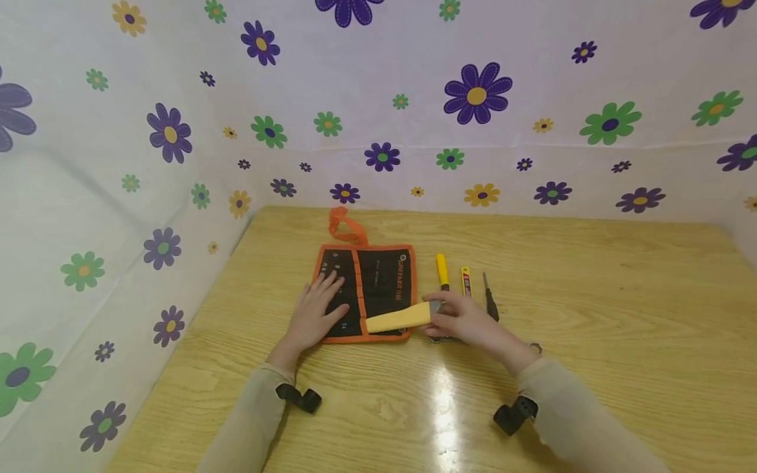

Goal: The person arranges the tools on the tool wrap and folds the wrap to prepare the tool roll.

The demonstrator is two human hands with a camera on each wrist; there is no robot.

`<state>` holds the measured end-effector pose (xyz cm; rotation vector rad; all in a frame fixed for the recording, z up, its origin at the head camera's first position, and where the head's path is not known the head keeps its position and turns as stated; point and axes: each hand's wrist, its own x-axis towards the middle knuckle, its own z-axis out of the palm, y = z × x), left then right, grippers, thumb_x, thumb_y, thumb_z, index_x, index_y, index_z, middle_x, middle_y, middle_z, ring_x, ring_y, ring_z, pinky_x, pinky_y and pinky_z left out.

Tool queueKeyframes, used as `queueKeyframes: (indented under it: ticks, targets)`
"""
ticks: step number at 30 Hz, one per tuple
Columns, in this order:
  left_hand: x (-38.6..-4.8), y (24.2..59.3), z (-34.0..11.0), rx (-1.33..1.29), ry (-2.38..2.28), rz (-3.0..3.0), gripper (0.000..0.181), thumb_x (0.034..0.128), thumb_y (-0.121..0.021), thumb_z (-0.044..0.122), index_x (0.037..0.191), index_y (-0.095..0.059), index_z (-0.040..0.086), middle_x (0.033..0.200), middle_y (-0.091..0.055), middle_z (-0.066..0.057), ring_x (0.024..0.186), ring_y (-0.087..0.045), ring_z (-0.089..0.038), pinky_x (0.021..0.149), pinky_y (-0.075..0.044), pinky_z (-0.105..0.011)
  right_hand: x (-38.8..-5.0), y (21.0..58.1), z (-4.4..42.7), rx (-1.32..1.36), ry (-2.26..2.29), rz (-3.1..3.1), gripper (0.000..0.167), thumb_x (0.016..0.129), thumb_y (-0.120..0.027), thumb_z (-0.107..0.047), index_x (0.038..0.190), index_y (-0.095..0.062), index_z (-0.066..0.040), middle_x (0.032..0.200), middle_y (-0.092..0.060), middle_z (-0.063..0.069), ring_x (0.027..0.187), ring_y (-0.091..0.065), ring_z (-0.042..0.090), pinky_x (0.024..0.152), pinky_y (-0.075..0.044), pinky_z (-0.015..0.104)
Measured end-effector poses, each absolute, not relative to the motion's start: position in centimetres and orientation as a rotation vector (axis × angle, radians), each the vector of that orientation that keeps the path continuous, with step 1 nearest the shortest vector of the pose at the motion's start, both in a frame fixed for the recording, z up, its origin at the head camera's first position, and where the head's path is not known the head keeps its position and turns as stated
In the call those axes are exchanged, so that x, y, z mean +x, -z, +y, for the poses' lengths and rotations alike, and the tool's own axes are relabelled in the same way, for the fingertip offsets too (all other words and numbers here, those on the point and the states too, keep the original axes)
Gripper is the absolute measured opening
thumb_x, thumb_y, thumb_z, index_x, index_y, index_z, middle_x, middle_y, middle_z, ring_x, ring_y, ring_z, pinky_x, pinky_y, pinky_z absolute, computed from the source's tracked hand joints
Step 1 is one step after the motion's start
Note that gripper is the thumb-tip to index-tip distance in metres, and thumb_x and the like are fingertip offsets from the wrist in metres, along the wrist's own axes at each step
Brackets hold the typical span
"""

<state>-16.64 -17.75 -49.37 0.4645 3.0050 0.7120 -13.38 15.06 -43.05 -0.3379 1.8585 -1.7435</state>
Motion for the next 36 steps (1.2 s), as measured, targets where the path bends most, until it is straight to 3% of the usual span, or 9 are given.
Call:
queueKeyframes:
  ticks: [11, 17, 21, 36]
  targets:
    - [-16.6, 49.3, -17.7, 0.464, -0.718, 2.998, 0.061, 0.0977, -0.049, 0.045, 0.150, -0.034, 0.017, 0.157, -0.021, -0.003, 0.145, -0.012, -0.025, 0.114, -0.005, -0.049, -13.5, 43.9, 14.3, -0.542, 1.628, 1.992, 0.031, 0.101, -0.043, -0.002, 0.130, -0.034, 0.005, 0.117, -0.058, 0.028, 0.107, -0.060, 0.039, 0.086, -0.052, 0.041]
    - [-16.6, 49.2, -17.8, 0.470, -0.726, 3.005, 0.061, 0.0975, -0.050, 0.044, 0.150, -0.035, 0.016, 0.156, -0.023, -0.004, 0.144, -0.014, -0.026, 0.114, -0.006, -0.051, -13.7, 43.3, 13.5, -0.614, 1.405, 2.288, 0.030, 0.098, -0.054, -0.012, 0.126, -0.050, -0.001, 0.102, -0.063, 0.012, 0.089, -0.062, 0.026, 0.070, -0.052, 0.037]
    - [-16.5, 49.0, -17.8, 0.466, -0.727, 3.005, 0.060, 0.0974, -0.050, 0.043, 0.149, -0.036, 0.015, 0.156, -0.023, -0.005, 0.144, -0.014, -0.026, 0.114, -0.006, -0.051, -14.0, 43.0, 12.9, -0.697, 1.277, 2.434, 0.031, 0.095, -0.060, -0.016, 0.122, -0.058, -0.001, 0.099, -0.062, 0.003, 0.087, -0.060, 0.018, 0.069, -0.050, 0.034]
    - [-16.3, 49.0, -17.7, 0.499, -0.773, 3.017, 0.061, 0.0973, -0.050, 0.043, 0.148, -0.038, 0.013, 0.155, -0.026, -0.007, 0.144, -0.016, -0.028, 0.114, -0.006, -0.051, -15.0, 43.5, 10.2, -0.974, 0.987, 2.631, 0.025, 0.088, -0.067, -0.011, 0.110, -0.067, 0.001, 0.101, -0.062, 0.006, 0.083, -0.057, 0.013, 0.070, -0.050, 0.027]
